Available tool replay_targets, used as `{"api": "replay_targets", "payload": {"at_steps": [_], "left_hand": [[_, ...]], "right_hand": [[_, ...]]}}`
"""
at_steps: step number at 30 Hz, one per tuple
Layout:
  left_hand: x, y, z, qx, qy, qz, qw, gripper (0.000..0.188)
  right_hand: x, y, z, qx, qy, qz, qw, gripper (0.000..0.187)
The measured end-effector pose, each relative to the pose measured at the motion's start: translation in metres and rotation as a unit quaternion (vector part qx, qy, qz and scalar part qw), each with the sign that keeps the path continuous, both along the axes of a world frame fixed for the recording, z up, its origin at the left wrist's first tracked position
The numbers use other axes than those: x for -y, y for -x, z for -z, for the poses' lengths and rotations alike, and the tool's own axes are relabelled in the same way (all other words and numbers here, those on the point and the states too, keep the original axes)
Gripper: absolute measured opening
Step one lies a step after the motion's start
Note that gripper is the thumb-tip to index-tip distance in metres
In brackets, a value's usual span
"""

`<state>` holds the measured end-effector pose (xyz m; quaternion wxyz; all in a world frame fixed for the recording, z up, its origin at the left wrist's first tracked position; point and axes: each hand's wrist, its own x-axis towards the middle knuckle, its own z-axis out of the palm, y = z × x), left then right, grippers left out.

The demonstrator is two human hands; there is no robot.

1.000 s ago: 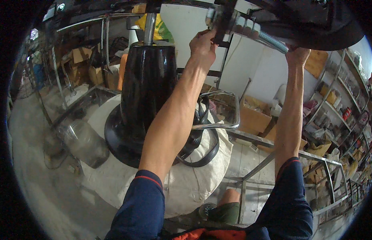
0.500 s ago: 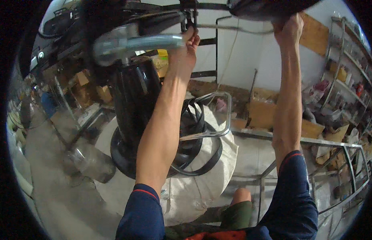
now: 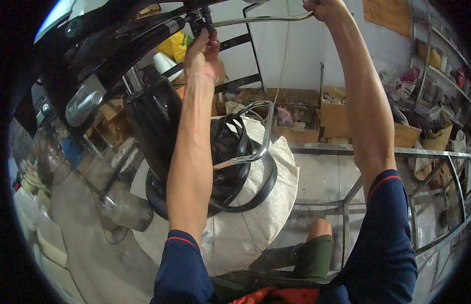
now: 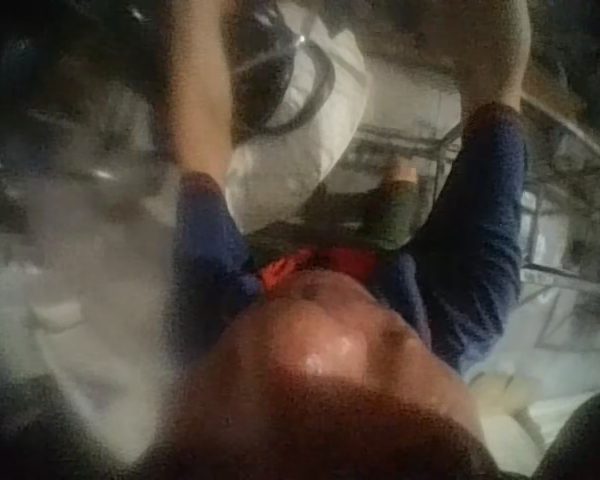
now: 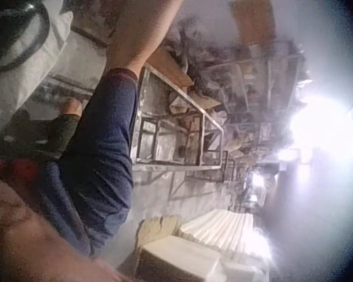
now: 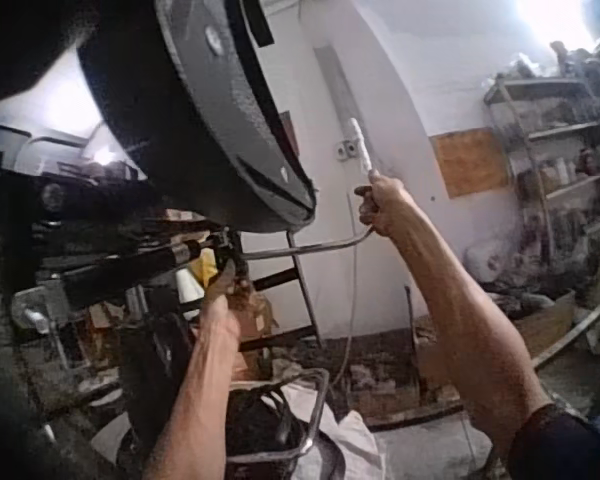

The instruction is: The person uses a wrench to tighten bolts on a black vehicle frame, then attaches a metal handlebar to the frame. The work is performed in a cluttered workshop with various parts and tools visible.

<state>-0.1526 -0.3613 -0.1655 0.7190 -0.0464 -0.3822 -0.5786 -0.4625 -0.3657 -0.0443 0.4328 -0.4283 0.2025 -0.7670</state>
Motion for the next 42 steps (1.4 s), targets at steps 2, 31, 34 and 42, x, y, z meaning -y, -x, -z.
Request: {"api": "replay_targets", "payload": {"at_steps": [2, 31, 34, 42], "left_hand": [[-0.002, -0.002, 0.004, 0.008, -0.01, -0.023, 1.0, 0.019], [-0.032, 0.015, 0.003, -0.027, -0.011, -0.188, 0.982, 0.03], [-0.037, 0.014, 0.009, 0.013, -0.008, -0.236, 0.972, 0.027], [-0.037, 0.026, 0.003, 0.018, 0.024, -0.283, 0.959, 0.026]], "right_hand": [[-0.007, -0.004, 0.016, -0.002, 0.042, 0.031, 0.999, 0.05], [-0.125, -0.076, -0.002, -0.128, 0.37, 0.241, 0.888, 0.058], [-0.078, -0.051, 0.017, -0.032, 0.234, 0.209, 0.949, 0.057], [0.007, 0.03, 0.016, 0.016, 0.031, -0.046, 0.998, 0.046]]}}
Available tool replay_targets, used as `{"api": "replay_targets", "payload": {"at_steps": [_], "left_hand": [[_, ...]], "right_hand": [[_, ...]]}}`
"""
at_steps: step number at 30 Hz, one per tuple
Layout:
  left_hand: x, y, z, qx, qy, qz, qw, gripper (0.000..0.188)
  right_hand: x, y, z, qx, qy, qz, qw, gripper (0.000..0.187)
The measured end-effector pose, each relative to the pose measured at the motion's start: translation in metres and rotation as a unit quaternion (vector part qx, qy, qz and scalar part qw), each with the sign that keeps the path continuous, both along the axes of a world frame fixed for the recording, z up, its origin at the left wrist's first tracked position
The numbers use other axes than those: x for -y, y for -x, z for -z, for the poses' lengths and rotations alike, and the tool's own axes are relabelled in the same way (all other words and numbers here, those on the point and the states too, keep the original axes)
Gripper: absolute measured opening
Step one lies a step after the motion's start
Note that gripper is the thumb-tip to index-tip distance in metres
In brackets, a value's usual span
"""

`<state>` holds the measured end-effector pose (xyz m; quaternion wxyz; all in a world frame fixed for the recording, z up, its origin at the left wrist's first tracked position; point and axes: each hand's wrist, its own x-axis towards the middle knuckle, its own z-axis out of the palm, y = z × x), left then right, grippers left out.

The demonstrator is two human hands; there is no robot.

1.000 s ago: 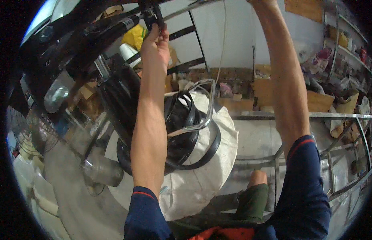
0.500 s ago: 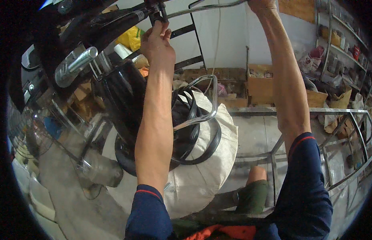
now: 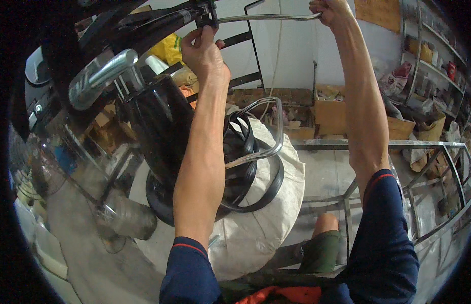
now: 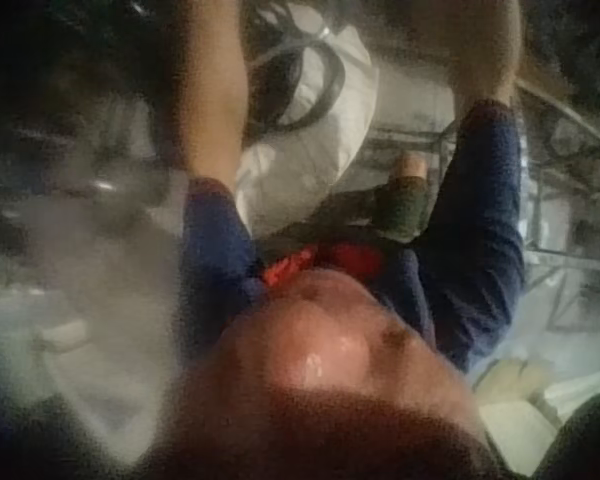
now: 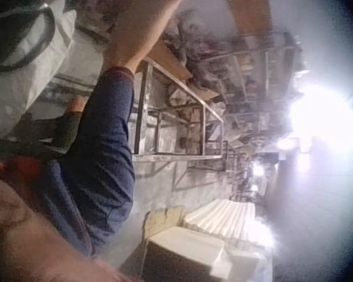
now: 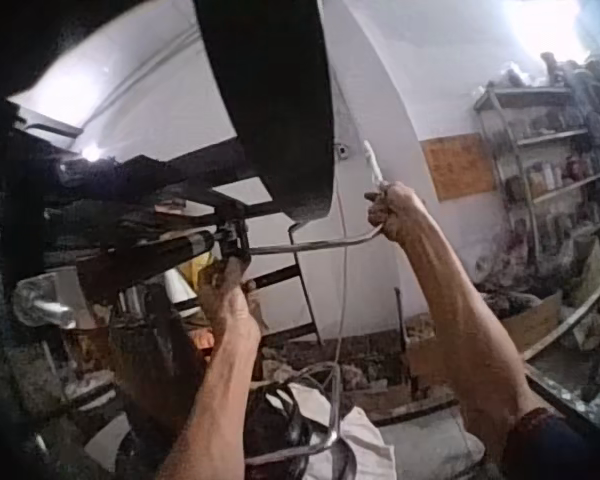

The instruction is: The person uses a wrench to tighten bolts on a black vehicle frame, then attaches a metal handlebar to the frame. The work is performed in a cluttered workshop with various parts and tools visible.

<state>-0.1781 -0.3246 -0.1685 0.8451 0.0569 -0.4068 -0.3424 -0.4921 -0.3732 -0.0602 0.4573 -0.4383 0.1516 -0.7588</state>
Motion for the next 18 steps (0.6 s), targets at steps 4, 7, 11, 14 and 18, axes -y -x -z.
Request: {"api": "replay_targets", "payload": {"at_steps": [4, 7, 11, 14, 18], "left_hand": [[-0.002, -0.012, 0.003, 0.009, -0.003, 0.003, 1.0, 0.027], [-0.004, -0.009, 0.003, 0.021, -0.011, 0.023, 0.999, 0.028], [-0.003, -0.01, 0.001, 0.011, -0.007, 0.033, 0.999, 0.029], [-0.007, -0.006, 0.002, 0.0, -0.025, 0.033, 0.999, 0.029], [-0.008, -0.003, 0.005, -0.01, -0.021, 0.032, 0.999, 0.029]], "right_hand": [[-0.059, -0.068, 0.027, 0.009, 0.167, 0.137, 0.976, 0.047], [-0.088, -0.075, 0.023, -0.017, 0.306, 0.173, 0.936, 0.046], [-0.116, -0.094, -0.013, -0.095, 0.358, 0.218, 0.903, 0.047], [-0.103, -0.088, -0.02, -0.058, 0.229, 0.233, 0.943, 0.046], [-0.07, -0.049, -0.022, -0.037, 0.11, 0.057, 0.992, 0.044]]}}
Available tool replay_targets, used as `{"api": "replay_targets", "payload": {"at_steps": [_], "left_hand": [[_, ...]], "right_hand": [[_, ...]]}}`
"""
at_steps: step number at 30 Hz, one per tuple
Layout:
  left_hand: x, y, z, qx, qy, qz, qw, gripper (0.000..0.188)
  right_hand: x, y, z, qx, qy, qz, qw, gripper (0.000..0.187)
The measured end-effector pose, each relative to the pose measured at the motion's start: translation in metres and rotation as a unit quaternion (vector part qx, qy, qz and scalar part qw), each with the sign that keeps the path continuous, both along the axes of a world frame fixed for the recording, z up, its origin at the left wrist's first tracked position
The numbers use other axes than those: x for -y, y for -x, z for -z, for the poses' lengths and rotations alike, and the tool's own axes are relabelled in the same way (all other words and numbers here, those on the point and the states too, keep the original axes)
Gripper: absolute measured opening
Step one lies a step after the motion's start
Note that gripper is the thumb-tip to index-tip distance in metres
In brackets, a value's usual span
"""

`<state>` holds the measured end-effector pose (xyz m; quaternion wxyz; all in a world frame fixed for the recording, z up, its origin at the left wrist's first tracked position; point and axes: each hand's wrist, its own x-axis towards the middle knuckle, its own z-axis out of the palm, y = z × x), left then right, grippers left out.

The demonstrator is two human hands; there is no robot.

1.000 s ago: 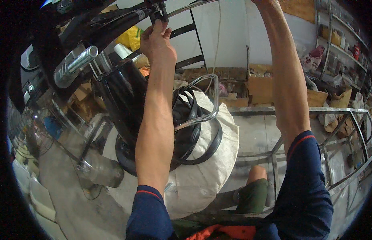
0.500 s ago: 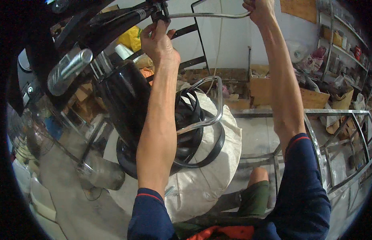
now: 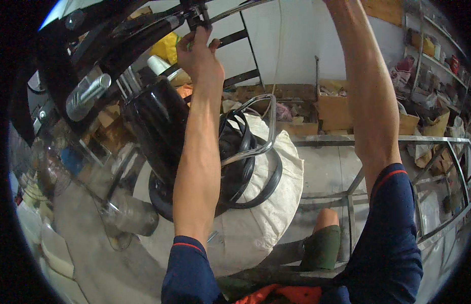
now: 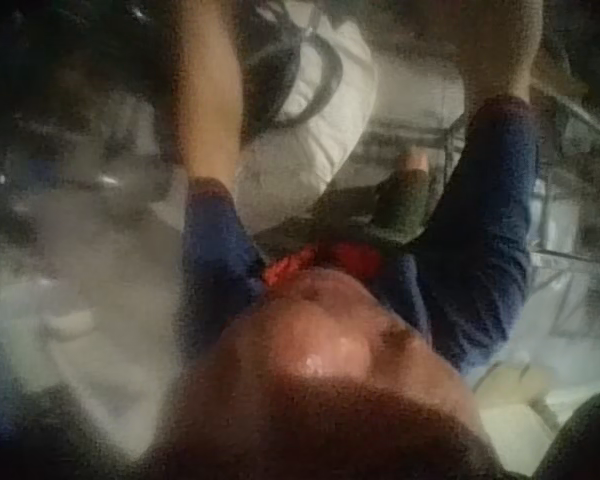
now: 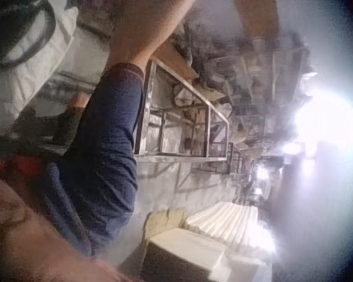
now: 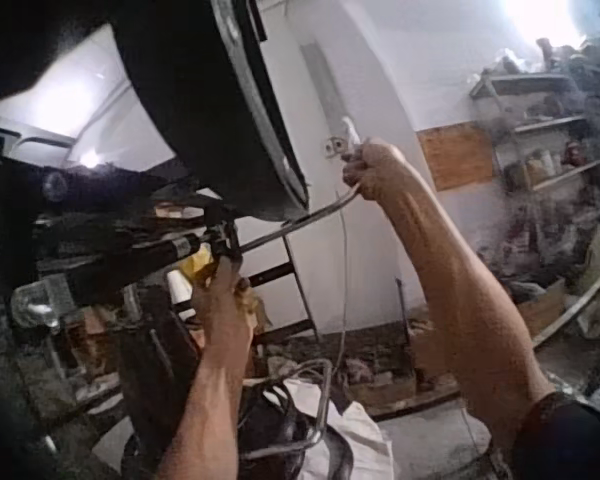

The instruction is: The person uses a wrench to tighten bolts on a black vehicle frame, then attaches a metal handlebar to the frame. The work is performed in a cluttered workshop with various parts and tools visible.

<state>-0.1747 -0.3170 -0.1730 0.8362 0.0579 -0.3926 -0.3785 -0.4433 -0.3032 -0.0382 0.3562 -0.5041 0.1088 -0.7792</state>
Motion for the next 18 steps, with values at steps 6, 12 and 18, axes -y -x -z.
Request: {"api": "replay_targets", "payload": {"at_steps": [6, 12, 18], "left_hand": [[0.0, -0.003, -0.003, 0.005, -0.02, 0.0, 1.0, 0.03], [0.004, -0.002, 0.0, 0.002, -0.008, 0.009, 1.0, 0.031], [0.007, -0.003, -0.003, -0.027, -0.015, 0.05, 0.998, 0.032]], "right_hand": [[-0.012, -0.016, 0.013, -0.031, 0.148, -0.034, 0.988, 0.043], [0.0, -0.013, 0.014, 0.018, 0.034, 0.017, 0.999, 0.045], [0.006, -0.015, 0.026, 0.012, 0.137, 0.043, 0.99, 0.048]]}}
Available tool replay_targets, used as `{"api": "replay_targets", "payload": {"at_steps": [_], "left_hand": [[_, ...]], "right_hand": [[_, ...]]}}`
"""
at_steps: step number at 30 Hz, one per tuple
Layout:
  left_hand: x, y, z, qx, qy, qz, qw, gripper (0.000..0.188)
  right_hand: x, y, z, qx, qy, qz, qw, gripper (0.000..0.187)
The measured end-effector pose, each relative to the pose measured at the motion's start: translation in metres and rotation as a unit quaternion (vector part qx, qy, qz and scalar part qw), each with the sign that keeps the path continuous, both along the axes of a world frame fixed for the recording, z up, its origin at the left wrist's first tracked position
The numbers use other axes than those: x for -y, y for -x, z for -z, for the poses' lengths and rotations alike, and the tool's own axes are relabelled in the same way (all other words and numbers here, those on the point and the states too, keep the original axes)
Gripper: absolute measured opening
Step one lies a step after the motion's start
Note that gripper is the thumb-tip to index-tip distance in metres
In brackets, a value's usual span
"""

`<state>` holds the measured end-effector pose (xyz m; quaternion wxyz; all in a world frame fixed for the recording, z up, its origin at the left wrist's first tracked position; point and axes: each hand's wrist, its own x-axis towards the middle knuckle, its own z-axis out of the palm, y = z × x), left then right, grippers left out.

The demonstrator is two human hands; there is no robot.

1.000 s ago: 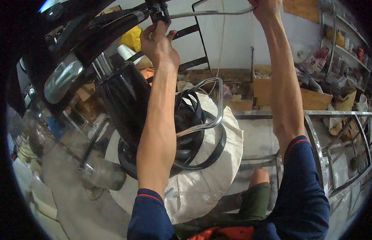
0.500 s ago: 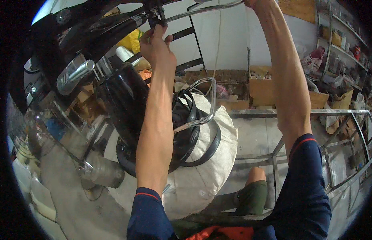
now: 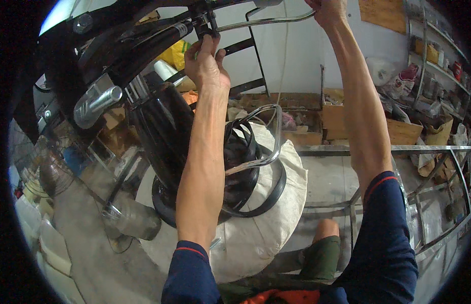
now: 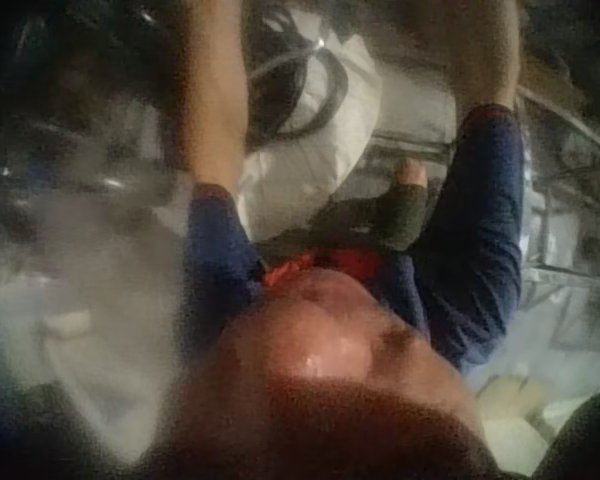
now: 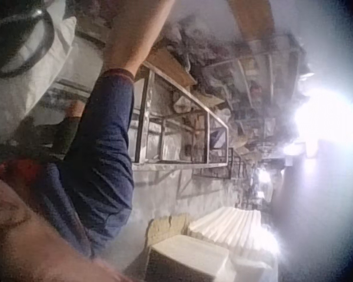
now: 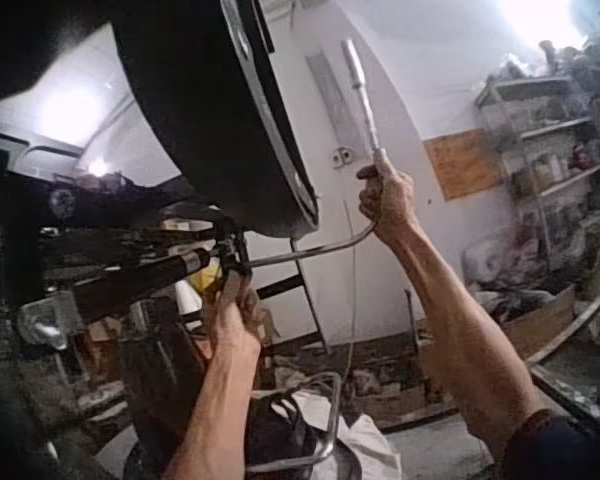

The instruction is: The person uses a wrench to tighten bolts on a black vehicle frame, then attaches a metal handlebar to the frame. The work is performed in a cluttered workshop with various parts and tools visible.

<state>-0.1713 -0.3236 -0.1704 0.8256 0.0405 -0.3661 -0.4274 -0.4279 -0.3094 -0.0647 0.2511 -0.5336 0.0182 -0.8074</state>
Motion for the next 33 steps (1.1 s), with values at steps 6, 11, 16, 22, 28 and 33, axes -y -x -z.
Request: {"api": "replay_targets", "payload": {"at_steps": [6, 11, 16, 22, 28, 33], "left_hand": [[0.017, -0.011, -0.004, -0.02, -0.01, 0.076, 0.997, 0.025], [0.035, -0.017, 0.0, -0.019, -0.005, 0.173, 0.985, 0.023], [0.042, -0.016, 0.003, -0.025, 0.004, 0.188, 0.982, 0.023], [0.033, -0.007, -0.003, -0.044, 0.002, 0.186, 0.982, 0.042], [0.037, -0.017, -0.004, -0.033, 0.023, 0.182, 0.982, 0.037], [0.042, -0.025, 0.0, -0.009, 0.005, 0.184, 0.983, 0.038]], "right_hand": [[-0.008, -0.006, -0.012, -0.022, -0.011, 0.029, 0.999, 0.049], [0.014, 0.001, -0.005, 0.003, -0.08, 0.037, 0.996, 0.05], [0.017, 0.011, -0.018, -0.039, -0.101, -0.033, 0.994, 0.047], [0.032, 0.027, -0.003, -0.05, -0.041, -0.089, 0.994, 0.047], [0.026, 0.014, 0.001, -0.026, -0.026, -0.095, 0.995, 0.046], [0.032, 0.01, -0.027, -0.02, -0.15, -0.002, 0.988, 0.05]]}}
